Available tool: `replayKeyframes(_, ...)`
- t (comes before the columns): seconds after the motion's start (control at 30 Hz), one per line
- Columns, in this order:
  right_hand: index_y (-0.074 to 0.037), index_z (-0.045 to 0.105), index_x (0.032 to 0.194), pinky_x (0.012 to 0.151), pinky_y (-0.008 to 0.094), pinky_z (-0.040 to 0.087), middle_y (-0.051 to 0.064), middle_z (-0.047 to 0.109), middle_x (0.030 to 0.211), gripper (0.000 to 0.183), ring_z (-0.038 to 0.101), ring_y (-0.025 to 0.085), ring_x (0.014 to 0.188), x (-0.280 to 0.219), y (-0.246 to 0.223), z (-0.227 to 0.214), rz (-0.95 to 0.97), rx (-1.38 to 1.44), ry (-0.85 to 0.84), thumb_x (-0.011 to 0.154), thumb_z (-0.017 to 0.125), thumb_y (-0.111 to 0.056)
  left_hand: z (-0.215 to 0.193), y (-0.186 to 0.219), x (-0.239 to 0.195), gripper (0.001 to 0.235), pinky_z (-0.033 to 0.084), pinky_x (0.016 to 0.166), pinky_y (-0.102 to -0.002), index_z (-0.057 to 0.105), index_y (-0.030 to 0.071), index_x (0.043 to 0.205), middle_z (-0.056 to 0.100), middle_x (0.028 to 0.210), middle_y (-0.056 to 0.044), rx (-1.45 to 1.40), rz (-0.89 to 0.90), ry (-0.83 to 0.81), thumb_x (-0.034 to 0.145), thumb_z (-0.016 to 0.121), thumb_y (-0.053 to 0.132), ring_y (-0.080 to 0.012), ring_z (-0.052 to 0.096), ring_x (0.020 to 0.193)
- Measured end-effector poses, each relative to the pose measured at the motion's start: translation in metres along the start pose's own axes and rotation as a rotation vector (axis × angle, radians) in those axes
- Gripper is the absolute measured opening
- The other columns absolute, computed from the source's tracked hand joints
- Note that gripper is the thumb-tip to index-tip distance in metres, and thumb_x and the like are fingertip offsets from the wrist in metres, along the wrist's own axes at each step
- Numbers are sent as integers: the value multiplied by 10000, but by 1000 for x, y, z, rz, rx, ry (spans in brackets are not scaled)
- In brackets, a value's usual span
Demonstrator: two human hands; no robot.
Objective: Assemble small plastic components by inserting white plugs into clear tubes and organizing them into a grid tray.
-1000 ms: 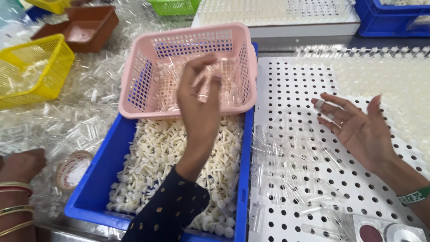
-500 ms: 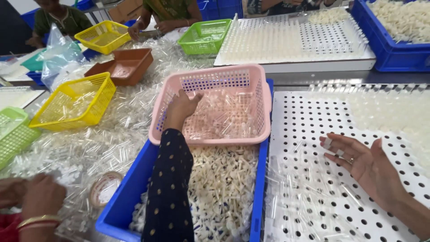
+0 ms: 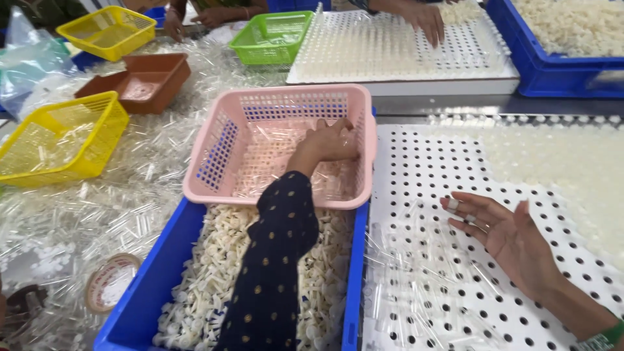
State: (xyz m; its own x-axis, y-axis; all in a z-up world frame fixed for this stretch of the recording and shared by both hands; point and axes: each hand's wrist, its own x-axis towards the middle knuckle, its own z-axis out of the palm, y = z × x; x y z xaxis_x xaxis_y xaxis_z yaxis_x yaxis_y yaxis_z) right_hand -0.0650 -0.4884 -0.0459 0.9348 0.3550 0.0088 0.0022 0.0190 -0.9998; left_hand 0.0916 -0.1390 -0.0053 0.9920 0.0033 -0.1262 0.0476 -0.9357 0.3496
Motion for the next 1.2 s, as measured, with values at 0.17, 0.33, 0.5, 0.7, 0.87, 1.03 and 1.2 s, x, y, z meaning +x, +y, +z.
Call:
replayKeyframes(0.17,29,477,1460,1258,495,300,229,600,1431,1040,490,324,1452,0,4,-2,-59,57,-51,906,166,-794,-5,17,-30,886,410,1088,-642,458,356,1437,384,1496,-169,188,75,-44,663,890,355,-558,389,1379)
replayKeyframes(0.33,23,524,1403,1193,454,322,180,619,1444,948,528,291,1419,1,6,2,-59,-58,-37,956,160,-730,11,2,-18,580,548,986,-479,638,251,1199,483,1329,-156,50,114,134,684,897,188,-410,671,1107)
replayKeyframes(0.5,-40,613,1363,1168,443,396,131,651,1420,662,563,253,1389,-1,18,1,-66,-245,-18,996,387,-542,-1,-12,-36,399,564,937,-449,693,187,1071,575,1217,-170,-191,185,356,722,825,48,-357,680,1060)
replayKeyframes(0.7,-131,666,1326,1078,430,524,54,682,1376,431,631,219,1300,-6,11,10,-17,-385,-39,974,536,-343,-27,49,-137,262,601,677,-352,656,180,1044,697,1072,-134,-799,266,74,814,781,158,-238,710,840)
replayKeyframes(0.87,-140,654,1319,1036,392,550,31,670,1363,410,637,183,1269,-7,4,17,-24,-325,-86,958,553,-307,11,87,-228,218,599,816,-356,645,174,1054,583,1173,-85,-530,464,0,894,782,230,-266,635,1033)
replayKeyframes(1.03,-107,673,1282,1023,375,531,43,698,1263,416,675,196,1188,0,-14,30,-396,-811,-136,879,672,-211,21,81,-249,261,512,953,-445,608,116,1120,535,1216,-123,-543,589,69,926,741,230,-319,625,1157)
replayKeyframes(1.2,-65,673,1176,976,425,471,83,647,1162,374,590,275,1129,10,-35,55,-416,-1086,-322,834,745,-196,25,76,-243,262,524,950,-442,617,107,1112,555,1182,-113,-624,573,164,926,733,251,-306,653,1143)
